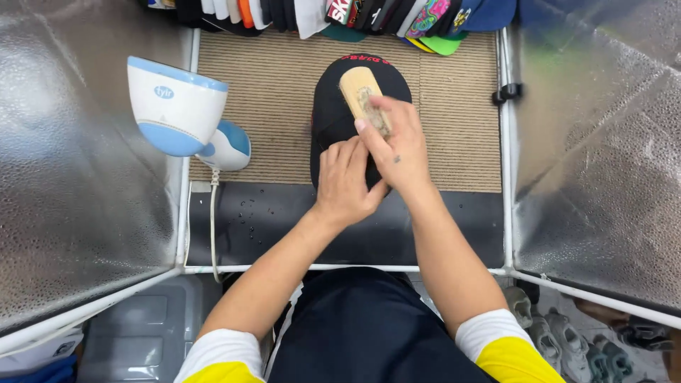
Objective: Brushing a black baseball cap to remove lint and dust at a cleaning station.
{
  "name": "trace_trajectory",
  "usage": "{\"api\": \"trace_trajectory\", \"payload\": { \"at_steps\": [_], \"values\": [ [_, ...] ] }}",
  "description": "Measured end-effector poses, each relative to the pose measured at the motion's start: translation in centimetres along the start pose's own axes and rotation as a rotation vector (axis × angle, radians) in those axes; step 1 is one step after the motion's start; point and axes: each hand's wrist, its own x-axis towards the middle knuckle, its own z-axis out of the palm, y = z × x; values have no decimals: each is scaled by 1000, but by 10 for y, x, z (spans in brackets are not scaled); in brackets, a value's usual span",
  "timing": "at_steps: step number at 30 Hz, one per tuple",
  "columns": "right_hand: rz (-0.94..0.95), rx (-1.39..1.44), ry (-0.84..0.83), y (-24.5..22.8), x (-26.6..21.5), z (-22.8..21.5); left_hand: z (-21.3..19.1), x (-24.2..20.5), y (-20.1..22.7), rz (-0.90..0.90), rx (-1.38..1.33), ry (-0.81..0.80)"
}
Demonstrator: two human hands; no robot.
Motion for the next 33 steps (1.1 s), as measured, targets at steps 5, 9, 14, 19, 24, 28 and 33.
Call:
{"api": "trace_trajectory", "payload": {
  "at_steps": [5,9,14,19,24,28,33],
  "values": [
    [-300,-500,29,19,16,4,-2,12,-50,191,43,105],
    [-392,-726,2,-13,10,4,8,13,-63,230,111,114],
    [-349,-684,-274,-13,18,-6,4,0,-74,205,68,114],
    [87,-439,-432,103,87,-6,0,3,-61,186,91,98],
    [995,327,-391,143,69,-11,-6,14,-59,194,148,124],
    [389,-39,-42,126,62,-19,-16,32,-51,142,133,118],
    [27,-356,-420,10,62,-29,2,71,-78,-16,-2,-65]
  ]
}}
